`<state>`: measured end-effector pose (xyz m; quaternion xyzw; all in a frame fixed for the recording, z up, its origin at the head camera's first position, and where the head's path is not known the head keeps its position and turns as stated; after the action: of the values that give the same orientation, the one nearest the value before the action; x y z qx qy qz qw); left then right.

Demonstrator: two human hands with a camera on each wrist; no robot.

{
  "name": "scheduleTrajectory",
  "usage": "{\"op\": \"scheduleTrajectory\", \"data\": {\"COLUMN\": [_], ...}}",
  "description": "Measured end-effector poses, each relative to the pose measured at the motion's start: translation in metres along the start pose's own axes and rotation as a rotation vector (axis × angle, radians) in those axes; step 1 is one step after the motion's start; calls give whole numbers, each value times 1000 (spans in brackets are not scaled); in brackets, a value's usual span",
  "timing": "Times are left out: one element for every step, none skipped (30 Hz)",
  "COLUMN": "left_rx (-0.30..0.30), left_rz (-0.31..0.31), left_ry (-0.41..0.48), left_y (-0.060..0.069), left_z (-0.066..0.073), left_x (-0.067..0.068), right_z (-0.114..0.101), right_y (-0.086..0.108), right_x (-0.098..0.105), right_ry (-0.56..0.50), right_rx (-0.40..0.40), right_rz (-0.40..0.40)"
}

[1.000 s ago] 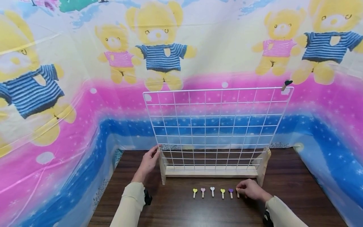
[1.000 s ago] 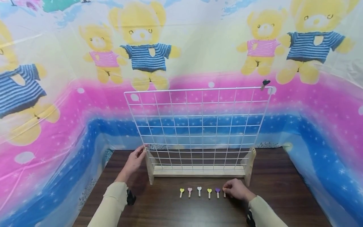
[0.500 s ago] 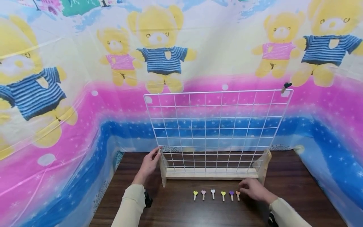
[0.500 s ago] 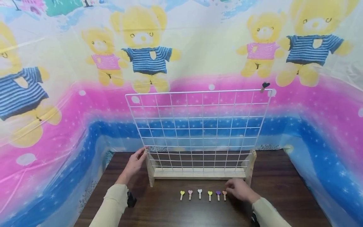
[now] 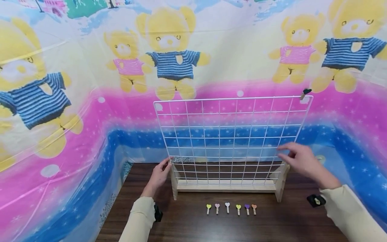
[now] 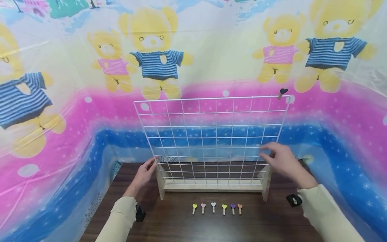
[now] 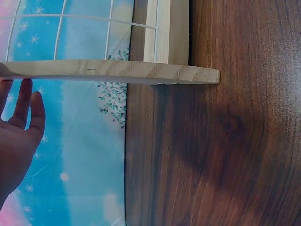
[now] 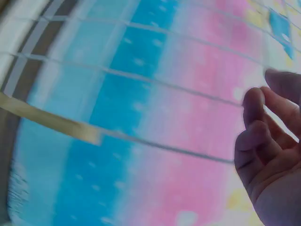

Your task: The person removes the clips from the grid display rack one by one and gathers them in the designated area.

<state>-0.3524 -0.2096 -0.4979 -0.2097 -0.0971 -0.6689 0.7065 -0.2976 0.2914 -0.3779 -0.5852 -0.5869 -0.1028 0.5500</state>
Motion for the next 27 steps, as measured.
{"op": "scheduleTrajectory", "data": {"left_rx": [-3,-6,-4,1,2,5,6,8,3,-6,-13,-20,-23,-27,-30,-28,-25,-26,-27,-31,-31,-31,-29,-30,-29,-24,-22], "left_rz": [-1,-3,-5,-6,-8,-10,-11,-11,-9,-6,-4,-1,2,4,5,5,3,1,0,-3,-4,-5,-5,-4,-6,-6,-6], "left_ry": [-4,-8,-10,-8,-11,-10,-12,-12,-12,-14,-19,-17,-15,-14,-10,-2,6,15,20,22,26,27,23,19,14,12,9], "left_y": [0,0,0,0,0,0,0,0,1,1,1,1,1,1,1,1,1,1,1,1,0,0,0,0,0,0,0], "left_z": [0,0,0,0,0,0,0,0,1,1,2,2,2,3,3,3,3,3,2,2,2,2,2,2,2,2,2], "left_x": [0,0,0,0,0,0,0,0,0,0,1,1,1,1,1,1,1,1,1,1,1,1,1,1,1,1,1], "right_z": [-3,-7,-10,-12,-14,-16,-17,-18,-19,-20,-21,-21,-22,-23,-24,-25,-25,-26,-27,-28,-28,-29,-30,-31,-32,-32,-33], "right_y": [-5,-10,-14,-18,-22,-26,-30,-34,-37,-41,-45,-48,-51,-55,-58,-61,-64,-67,-70,-73,-75,-77,-79,-81,-83,-85,-86], "right_x": [12,23,34,43,52,60,68,75,81,87,92,96,100,104,107,110,113,115,118,120,122,124,126,127,128,129,130], "right_ry": [15,23,28,29,20,-1,-24,-47,-67,-87,-107,-127,-141,-163,-185,-206,-229,-249,-270,-284,-291,-294,-303,-310,-320,-330,-344], "right_rx": [19,32,31,32,29,22,15,3,-12,-24,-48,-77,-106,-141,-170,-195,-220,-234,-243,-251,-257,-261,-263,-261,-260,-256,-250], "right_rz": [55,111,163,213,260,308,356,400,437,476,505,526,546,556,569,582,591,600,604,597,587,566,542,515,487,460,438]}}
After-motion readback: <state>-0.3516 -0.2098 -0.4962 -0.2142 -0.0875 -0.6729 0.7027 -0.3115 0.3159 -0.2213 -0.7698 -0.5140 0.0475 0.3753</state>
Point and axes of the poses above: each hand's wrist, its own y-axis away from the middle knuckle, its own x-axis out of the back of the hand, z = x × y, the point moved 3 cm from there along -y, towards the middle knuckle, and after that the axes turned 3 degrees about z, right-handed, at the moved point
